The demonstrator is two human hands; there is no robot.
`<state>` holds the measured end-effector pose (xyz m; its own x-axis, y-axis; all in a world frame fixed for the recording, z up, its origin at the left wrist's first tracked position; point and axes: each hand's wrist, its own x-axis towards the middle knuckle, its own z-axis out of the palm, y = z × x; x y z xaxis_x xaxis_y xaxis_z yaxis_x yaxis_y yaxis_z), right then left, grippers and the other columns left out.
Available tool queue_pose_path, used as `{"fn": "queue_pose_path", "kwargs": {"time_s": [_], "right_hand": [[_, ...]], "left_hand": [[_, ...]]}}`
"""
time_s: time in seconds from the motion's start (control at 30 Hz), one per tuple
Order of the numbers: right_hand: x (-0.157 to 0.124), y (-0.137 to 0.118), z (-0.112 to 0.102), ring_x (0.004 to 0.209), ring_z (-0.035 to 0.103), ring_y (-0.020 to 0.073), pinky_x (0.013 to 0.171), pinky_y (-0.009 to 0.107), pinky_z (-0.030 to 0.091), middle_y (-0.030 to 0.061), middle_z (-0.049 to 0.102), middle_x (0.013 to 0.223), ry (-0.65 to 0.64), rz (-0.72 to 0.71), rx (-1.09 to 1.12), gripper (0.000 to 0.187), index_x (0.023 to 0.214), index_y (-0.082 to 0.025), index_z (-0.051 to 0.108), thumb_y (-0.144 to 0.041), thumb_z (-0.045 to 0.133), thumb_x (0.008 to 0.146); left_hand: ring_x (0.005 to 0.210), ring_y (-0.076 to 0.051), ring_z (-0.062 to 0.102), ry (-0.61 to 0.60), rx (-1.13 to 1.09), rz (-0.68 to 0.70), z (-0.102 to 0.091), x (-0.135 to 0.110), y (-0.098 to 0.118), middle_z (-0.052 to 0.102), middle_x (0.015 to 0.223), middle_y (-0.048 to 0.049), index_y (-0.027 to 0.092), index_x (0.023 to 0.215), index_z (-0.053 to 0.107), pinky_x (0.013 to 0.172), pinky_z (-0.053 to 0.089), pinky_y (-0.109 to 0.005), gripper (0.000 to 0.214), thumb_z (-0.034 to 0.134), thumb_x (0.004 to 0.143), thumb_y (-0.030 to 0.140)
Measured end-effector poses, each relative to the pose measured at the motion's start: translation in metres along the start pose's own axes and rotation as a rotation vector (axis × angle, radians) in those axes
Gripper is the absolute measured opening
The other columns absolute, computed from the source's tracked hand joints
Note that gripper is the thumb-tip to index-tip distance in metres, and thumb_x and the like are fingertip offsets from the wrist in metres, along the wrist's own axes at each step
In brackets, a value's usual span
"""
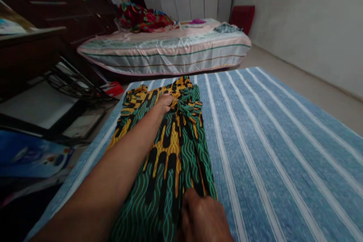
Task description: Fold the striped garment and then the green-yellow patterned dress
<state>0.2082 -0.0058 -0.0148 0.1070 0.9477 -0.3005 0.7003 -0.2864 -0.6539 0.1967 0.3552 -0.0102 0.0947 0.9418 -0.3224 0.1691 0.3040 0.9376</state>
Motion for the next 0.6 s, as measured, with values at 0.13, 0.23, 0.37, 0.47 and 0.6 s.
{"fn": "queue_pose_path", "kwargs": {"time_s": [0.13, 0.23, 0.37, 0.47, 0.6], "right_hand": [[-0.001, -0.003, -0.002, 0.055, 0.057, 0.0135, 0.049, 0.022, 0.029, 0.0007, 0.062, 0.062, -0.107, 0.05, 0.037, 0.011, 0.085, -0.019, 0.057, -0.013, 0.054, 0.075], [-0.004, -0.006, -0.006, 0.057, 0.055, 0.0142, 0.052, 0.023, 0.029, 0.0009, 0.06, 0.063, -0.159, 0.06, 0.037, 0.012, 0.084, -0.019, 0.056, -0.012, 0.056, 0.074], [-0.009, -0.005, -0.008, 0.056, 0.052, 0.0135, 0.052, 0.024, 0.028, 0.0001, 0.057, 0.061, -0.16, 0.045, 0.052, 0.016, 0.083, -0.019, 0.055, -0.008, 0.053, 0.072], [-0.012, -0.002, -0.009, 0.052, 0.046, 0.0115, 0.05, 0.023, 0.027, -0.0014, 0.052, 0.059, -0.168, 0.027, 0.103, 0.016, 0.081, -0.019, 0.053, -0.007, 0.05, 0.071], [-0.016, -0.002, -0.012, 0.05, 0.042, 0.0103, 0.048, 0.023, 0.027, -0.0034, 0.047, 0.056, -0.188, 0.009, 0.173, 0.017, 0.084, -0.02, 0.055, -0.009, 0.052, 0.071]], "left_hand": [[0.057, -0.012, 0.06, 0.04, -0.002, 0.034, 0.012, 0.008, -0.008, 0.06, 0.061, 0.0026, 0.013, 0.086, 0.061, 0.061, 0.052, -0.027, 0.025, 0.075, 0.066, 0.01], [0.055, -0.012, 0.059, 0.058, 0.005, 0.086, 0.015, 0.009, -0.01, 0.057, 0.056, 0.0035, 0.015, 0.077, 0.06, 0.061, 0.051, -0.027, 0.027, 0.075, 0.057, 0.003], [0.058, -0.013, 0.059, 0.035, 0.032, 0.134, 0.016, 0.008, -0.011, 0.057, 0.055, 0.0024, 0.015, 0.068, 0.059, 0.064, 0.051, -0.028, 0.019, 0.071, 0.059, 0.003], [0.063, -0.014, 0.061, 0.026, 0.043, 0.158, 0.018, 0.006, -0.011, 0.059, 0.061, 0.0006, 0.014, 0.067, 0.059, 0.068, 0.05, -0.029, 0.015, 0.068, 0.061, 0.003], [0.071, -0.016, 0.064, 0.013, 0.068, 0.198, 0.02, 0.001, -0.01, 0.062, 0.07, -0.0018, 0.013, 0.071, 0.062, 0.072, 0.05, -0.032, 0.011, 0.065, 0.065, 0.004]]}}
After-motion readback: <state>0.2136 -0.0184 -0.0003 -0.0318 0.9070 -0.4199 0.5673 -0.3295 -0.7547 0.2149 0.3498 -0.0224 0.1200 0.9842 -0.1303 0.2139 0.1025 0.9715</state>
